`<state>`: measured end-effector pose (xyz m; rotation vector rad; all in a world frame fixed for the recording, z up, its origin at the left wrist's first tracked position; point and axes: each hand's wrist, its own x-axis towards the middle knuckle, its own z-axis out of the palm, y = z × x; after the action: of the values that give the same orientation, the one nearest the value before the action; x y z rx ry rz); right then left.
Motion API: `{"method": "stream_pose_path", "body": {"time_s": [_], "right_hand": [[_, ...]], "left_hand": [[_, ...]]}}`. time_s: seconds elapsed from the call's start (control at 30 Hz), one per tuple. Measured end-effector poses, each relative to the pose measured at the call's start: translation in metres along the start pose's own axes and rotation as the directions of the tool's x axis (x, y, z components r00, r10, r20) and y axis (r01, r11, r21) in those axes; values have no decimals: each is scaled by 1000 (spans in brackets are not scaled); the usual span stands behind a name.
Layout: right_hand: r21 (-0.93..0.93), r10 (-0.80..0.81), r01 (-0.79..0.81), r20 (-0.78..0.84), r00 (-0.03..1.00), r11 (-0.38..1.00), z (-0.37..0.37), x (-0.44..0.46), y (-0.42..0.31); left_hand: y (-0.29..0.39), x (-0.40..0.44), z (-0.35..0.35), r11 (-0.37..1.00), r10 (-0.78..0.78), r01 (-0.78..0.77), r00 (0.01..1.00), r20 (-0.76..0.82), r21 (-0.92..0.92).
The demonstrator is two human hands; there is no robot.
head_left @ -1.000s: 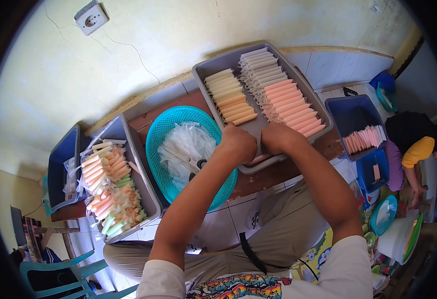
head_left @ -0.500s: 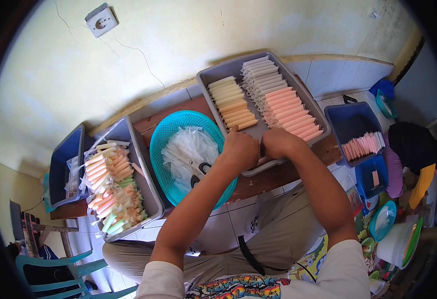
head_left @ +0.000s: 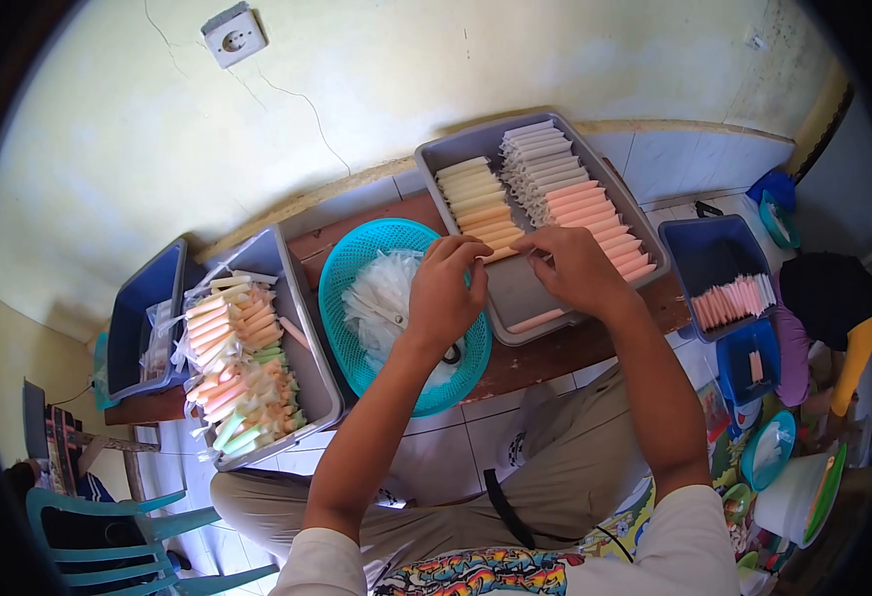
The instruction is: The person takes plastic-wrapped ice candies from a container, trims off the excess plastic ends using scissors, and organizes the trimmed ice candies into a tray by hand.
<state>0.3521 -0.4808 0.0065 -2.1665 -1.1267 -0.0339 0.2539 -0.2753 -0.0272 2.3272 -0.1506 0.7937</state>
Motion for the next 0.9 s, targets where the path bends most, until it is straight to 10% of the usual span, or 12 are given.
{"method": "stream_pose_path", "body": {"time_s": [0.17,0.9], "right_hand": [[205,-35,79,-209,977,976,10,7,-25],[284,-266,298,-148,953,911,84,39,-117]], "left_hand": [[-4,-10,-28,1000,-27,27,997,-70,-1],[-27,-62,-143,991,-90,113,959,-270,68]]}}
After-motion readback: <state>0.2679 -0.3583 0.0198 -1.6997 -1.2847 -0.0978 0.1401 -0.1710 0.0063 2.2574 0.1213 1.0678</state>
